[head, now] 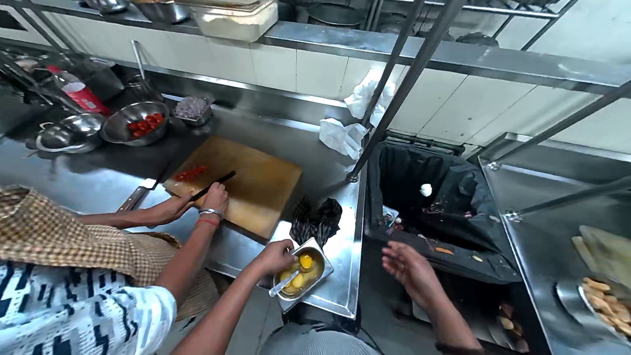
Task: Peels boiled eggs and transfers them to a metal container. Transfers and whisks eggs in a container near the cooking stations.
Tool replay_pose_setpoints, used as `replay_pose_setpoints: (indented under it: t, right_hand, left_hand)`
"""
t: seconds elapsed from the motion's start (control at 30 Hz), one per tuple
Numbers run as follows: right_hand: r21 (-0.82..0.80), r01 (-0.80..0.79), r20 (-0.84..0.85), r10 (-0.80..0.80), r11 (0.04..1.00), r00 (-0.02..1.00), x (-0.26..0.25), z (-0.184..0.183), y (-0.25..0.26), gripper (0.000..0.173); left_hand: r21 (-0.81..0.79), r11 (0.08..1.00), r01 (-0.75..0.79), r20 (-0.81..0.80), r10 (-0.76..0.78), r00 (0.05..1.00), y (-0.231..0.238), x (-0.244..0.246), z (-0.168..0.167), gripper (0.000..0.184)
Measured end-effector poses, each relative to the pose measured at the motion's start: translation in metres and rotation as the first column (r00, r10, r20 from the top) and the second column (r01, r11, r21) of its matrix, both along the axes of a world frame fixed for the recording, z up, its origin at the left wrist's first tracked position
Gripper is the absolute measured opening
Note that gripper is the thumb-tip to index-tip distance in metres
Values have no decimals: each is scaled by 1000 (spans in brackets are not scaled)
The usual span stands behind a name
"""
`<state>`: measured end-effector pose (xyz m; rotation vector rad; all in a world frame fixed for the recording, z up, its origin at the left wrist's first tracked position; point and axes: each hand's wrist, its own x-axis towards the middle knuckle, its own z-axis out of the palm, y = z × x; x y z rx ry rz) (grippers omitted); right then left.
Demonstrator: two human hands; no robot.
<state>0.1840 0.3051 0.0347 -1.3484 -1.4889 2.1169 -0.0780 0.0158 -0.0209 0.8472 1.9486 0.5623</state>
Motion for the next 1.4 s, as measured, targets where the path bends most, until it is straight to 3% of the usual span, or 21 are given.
replay_pose_setpoints:
  t: [0.17,0.23,0.33,0.47,0.6,0.8,0.97,1.1,1.2,1.27,1.4]
  right_hand:
    - [28,-374,173,364,927,915,11,-14,-94,26]
    - [63,-536,205,515,842,832,9,-23,-118,24]
    - [263,-725,347,639,637,687,-1,-24,-145,31]
    - [418,-857,630,583,302,513,-9,8,-170,48]
    - [396,-916,727,588,61,354,0,24,-179,48]
    - [394,-888,759,630,-238,167,17,28,-213,30]
    - [323,-819,826,563,-474,-1,19,64,-274,32]
    - [391,-635,822,563,-667,-85,14,62,-329,32]
    - [570,-426,760,648,-703,-52,12,45,-385,31]
    - [604,-328,748,659,-726,-83,15,32,-426,30]
    - [420,-359,738,544,-833,-399,11,22,-517,33]
  left_hand:
    - [186,967,-176,392,92,915,-16,14,-19,29]
    - [219,932,-288,501,146,853,-24,31,-22,27]
    - [274,840,-468,541,267,797,-35,63,-12,24]
    - [381,614,-691,557,444,701,-48,113,13,19]
    - [435,318,-842,580,617,532,-67,174,31,18]
    - [407,-51,-912,627,742,238,-116,263,40,16]
    - [384,-352,-854,623,781,-42,-175,326,33,17]
    - [417,-511,-752,599,776,-196,-237,368,24,16]
    - [443,-599,-667,574,761,-302,-285,393,27,16]
    - [460,-651,-604,557,741,-375,-319,408,26,16]
    - [461,-762,-456,544,648,-533,-392,430,16,12]
